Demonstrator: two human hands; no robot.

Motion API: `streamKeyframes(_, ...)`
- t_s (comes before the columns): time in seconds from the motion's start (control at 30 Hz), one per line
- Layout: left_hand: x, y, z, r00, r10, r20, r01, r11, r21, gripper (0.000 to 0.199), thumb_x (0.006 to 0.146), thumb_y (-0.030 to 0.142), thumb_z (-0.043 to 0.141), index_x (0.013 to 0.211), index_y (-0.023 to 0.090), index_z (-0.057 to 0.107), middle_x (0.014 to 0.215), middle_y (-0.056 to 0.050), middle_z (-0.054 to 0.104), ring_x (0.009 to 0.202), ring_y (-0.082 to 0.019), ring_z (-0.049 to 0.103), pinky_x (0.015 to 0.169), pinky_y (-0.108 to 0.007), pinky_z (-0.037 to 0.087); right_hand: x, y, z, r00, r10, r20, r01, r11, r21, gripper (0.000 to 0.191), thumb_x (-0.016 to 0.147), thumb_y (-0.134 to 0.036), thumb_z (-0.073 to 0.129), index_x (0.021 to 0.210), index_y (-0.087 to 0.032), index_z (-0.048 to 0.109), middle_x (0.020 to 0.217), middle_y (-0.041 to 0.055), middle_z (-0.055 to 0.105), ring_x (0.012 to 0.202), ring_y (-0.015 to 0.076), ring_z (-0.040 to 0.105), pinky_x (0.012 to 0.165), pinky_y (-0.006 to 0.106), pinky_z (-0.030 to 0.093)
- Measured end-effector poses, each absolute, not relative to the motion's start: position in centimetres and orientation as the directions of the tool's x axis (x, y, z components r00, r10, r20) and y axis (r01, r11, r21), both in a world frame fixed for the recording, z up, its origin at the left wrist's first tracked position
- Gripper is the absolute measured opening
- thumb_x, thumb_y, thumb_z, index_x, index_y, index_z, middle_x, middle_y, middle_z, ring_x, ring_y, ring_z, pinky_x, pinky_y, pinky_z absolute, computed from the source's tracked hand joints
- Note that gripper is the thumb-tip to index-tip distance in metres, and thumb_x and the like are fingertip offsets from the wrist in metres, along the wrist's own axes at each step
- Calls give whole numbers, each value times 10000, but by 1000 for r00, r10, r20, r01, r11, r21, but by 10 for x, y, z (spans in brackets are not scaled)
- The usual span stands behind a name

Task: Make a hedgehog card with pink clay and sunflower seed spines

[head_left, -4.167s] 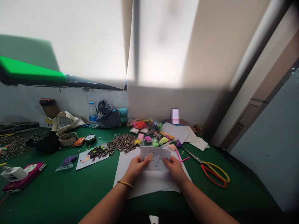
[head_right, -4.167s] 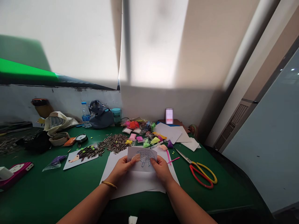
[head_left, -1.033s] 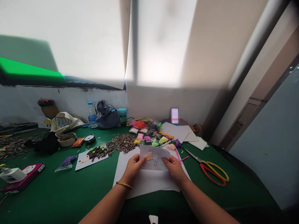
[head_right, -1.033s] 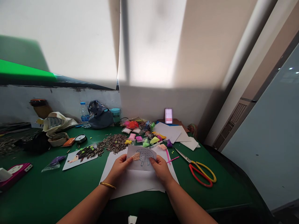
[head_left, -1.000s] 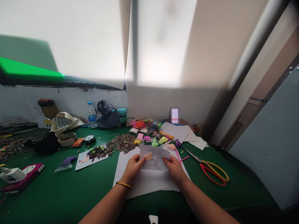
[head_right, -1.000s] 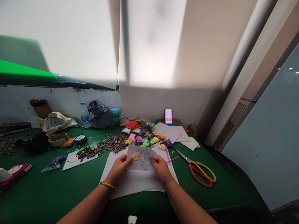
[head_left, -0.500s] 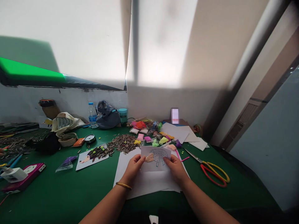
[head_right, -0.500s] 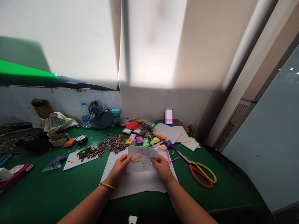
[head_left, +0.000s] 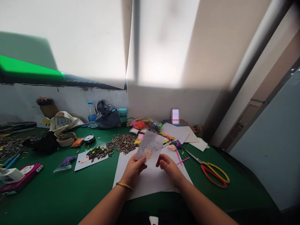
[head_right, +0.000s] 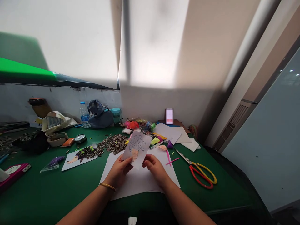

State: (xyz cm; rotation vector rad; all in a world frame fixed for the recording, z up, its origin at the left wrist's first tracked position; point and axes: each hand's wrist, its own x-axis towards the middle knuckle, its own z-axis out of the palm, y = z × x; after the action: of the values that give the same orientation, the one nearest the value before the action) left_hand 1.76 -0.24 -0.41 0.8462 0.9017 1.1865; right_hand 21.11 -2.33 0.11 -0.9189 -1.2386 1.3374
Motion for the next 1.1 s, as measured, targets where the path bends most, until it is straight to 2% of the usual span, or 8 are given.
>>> streamKeyframes(0.1, 18, -6, 0, 166, 977, -138, -393, 193, 899, 541, 609, 383, 872, 1069, 199, 653, 999, -50, 714, 799, -167, 654, 697, -258, 501, 193, -26, 3, -204, 975, 90, -139, 62, -988, 448, 753, -512, 722, 1071, -200, 677, 1015, 72, 708, 927, 246, 624, 878, 368, 465)
streamKeyframes(0.2, 17, -5, 0, 165, 982, -93, -361, 148, 921, 461, 631, 403, 855, 994, 180, 682, 947, -54, 717, 809, -174, 641, 670, -242, 474, 189, -19, 9, -126, 990, 69, -71, 60, -996, 367, 784, -447, 649, 1033, -179, 680, 892, 54, 701, 790, 216, 605, 759, 341, 472)
streamKeyframes(0.3, 14, -2, -2, 190, 981, -48, -366, 115, 924, 455, 652, 437, 831, 1001, 178, 694, 940, -58, 718, 751, -162, 622, 614, -226, 432, 200, -8, 16, -151, 988, 40, 35, 46, -998, 282, 758, -364, 628, 958, -175, 690, 753, 15, 663, 662, 179, 552, 634, 300, 435)
streamKeyframes(0.4, 14, -1, -4, 239, 969, -56, -317, 132, 939, 505, 603, 444, 857, 977, 137, 711, 842, -62, 712, 590, -116, 548, 528, -216, 373, 212, -2, 20, -201, 980, 10, 124, 36, -992, 235, 742, -324, 648, 916, -176, 706, 741, 2, 649, 644, 163, 529, 604, 282, 404)
streamKeyframes(0.5, 17, -1, -6, 222, 972, -78, -272, 139, 952, 505, 556, 429, 880, 910, 110, 714, 735, -43, 686, 499, -75, 459, 476, -204, 319, 217, -2, 15, -161, 986, 42, 13, 45, -999, 272, 785, -411, 663, 929, -184, 705, 786, 6, 654, 682, 158, 539, 638, 277, 403)
streamKeyframes(0.6, 19, 0, -8, 177, 982, -69, -265, 115, 957, 501, 582, 459, 853, 917, 116, 705, 738, -38, 687, 528, -84, 487, 494, -203, 351, 211, -7, 2, -154, 987, 49, -148, 26, -989, 349, 782, -499, 703, 944, -190, 693, 788, 11, 665, 714, 161, 565, 696, 286, 422)
streamKeyframes(0.83, 22, 0, -11, 143, 989, -32, -166, 56, 985, 466, 548, 465, 851, 818, 112, 711, 674, -44, 694, 539, -132, 551, 495, -233, 410, 191, -8, -13, -227, 971, 80, -300, 8, -954, 479, 675, -456, 825, 1058, -193, 709, 990, 72, 741, 956, 284, 659, 894, 412, 470)
streamKeyframes(1.1, 25, 0, -13, 159, 987, -34, -39, 41, 998, 371, 607, 453, 813, 749, 127, 709, 576, -36, 675, 503, -160, 579, 465, -239, 404, 199, -5, -25, -186, 980, 70, -272, 17, -962, 492, 774, -517, 744, 1118, -167, 705, 1047, 110, 743, 907, 288, 683, 803, 395, 504)
